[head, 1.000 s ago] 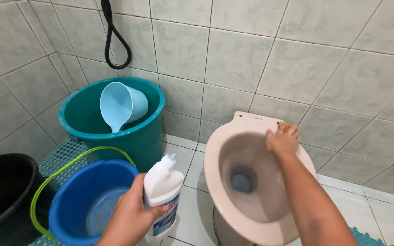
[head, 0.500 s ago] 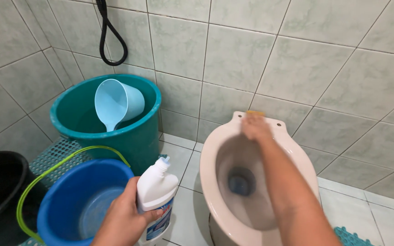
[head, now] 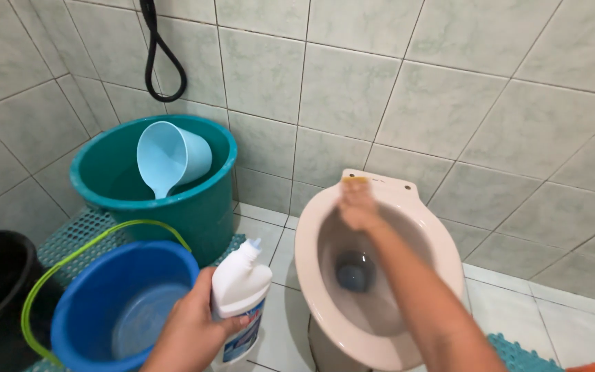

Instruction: Cleaning bathroom wall tiles and a toilet bowl using cleaning liquid and a sponge.

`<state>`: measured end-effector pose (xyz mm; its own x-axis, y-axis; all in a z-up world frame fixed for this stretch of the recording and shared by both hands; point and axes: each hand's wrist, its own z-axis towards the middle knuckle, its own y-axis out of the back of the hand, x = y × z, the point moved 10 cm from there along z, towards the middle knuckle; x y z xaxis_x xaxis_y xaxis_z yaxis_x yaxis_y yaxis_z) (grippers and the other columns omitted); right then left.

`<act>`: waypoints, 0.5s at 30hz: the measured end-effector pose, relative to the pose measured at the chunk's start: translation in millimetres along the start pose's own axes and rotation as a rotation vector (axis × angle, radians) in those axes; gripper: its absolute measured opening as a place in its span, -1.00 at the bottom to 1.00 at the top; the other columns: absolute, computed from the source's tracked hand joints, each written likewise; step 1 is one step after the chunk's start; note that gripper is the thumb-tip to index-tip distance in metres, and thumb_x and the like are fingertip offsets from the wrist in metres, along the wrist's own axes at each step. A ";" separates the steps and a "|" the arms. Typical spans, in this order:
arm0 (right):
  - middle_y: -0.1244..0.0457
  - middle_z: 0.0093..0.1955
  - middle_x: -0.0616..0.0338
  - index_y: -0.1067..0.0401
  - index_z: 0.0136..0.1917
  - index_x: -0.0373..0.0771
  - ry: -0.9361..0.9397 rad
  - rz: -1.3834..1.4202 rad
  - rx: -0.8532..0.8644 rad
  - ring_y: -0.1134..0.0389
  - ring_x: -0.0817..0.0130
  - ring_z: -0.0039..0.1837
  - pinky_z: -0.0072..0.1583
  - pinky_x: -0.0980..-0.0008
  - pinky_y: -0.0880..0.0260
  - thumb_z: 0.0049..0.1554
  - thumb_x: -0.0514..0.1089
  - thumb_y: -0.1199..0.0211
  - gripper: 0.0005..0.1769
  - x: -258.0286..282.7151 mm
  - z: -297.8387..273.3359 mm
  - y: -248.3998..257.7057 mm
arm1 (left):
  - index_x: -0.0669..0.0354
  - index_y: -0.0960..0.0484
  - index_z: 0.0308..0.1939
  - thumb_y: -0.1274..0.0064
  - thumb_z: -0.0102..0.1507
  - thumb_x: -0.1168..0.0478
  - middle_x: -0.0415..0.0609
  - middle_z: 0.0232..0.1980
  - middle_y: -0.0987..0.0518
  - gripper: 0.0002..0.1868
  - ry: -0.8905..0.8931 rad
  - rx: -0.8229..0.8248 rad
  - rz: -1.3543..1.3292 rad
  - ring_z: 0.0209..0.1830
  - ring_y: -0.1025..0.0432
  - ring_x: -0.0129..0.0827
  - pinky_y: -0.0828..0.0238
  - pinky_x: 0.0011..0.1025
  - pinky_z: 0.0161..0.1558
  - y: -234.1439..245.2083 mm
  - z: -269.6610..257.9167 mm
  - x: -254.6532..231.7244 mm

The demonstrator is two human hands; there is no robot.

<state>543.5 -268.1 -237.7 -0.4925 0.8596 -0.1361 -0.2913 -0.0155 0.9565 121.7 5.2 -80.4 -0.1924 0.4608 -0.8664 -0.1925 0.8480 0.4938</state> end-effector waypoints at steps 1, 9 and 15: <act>0.20 0.67 -0.10 0.05 0.57 -0.36 0.001 -0.004 0.001 0.33 -0.06 0.69 0.60 -0.11 0.48 0.33 0.15 0.30 -0.28 20.2 -4.3 8.5 | -0.07 -0.41 0.28 -0.48 -0.06 0.24 0.02 0.05 -0.71 -0.14 0.000 0.000 -0.004 0.17 -0.61 -0.25 -0.45 -0.32 0.16 -1.4 -1.9 -1.8; 0.16 0.68 -0.09 -0.11 0.57 -0.18 0.145 0.429 0.060 0.34 -0.14 0.70 0.61 0.03 0.35 0.32 0.11 0.16 -0.36 178.6 -75.9 111.5 | 0.02 -0.45 0.17 -0.46 -0.04 0.21 0.06 -0.02 -0.73 -0.27 -0.073 -0.090 0.058 0.09 -0.62 -0.08 -0.50 -0.21 0.06 12.1 -17.9 -14.5; 0.13 0.66 0.01 -0.27 0.48 -0.17 0.220 0.431 0.161 0.30 -0.14 0.68 0.59 0.03 0.23 0.28 0.01 -0.01 -0.46 214.9 -139.2 145.1 | 0.03 -0.46 0.17 -0.48 -0.04 0.21 0.06 0.01 -0.71 -0.26 -0.058 -0.101 0.101 0.10 -0.60 -0.07 -0.49 -0.20 0.07 24.9 -40.4 -28.3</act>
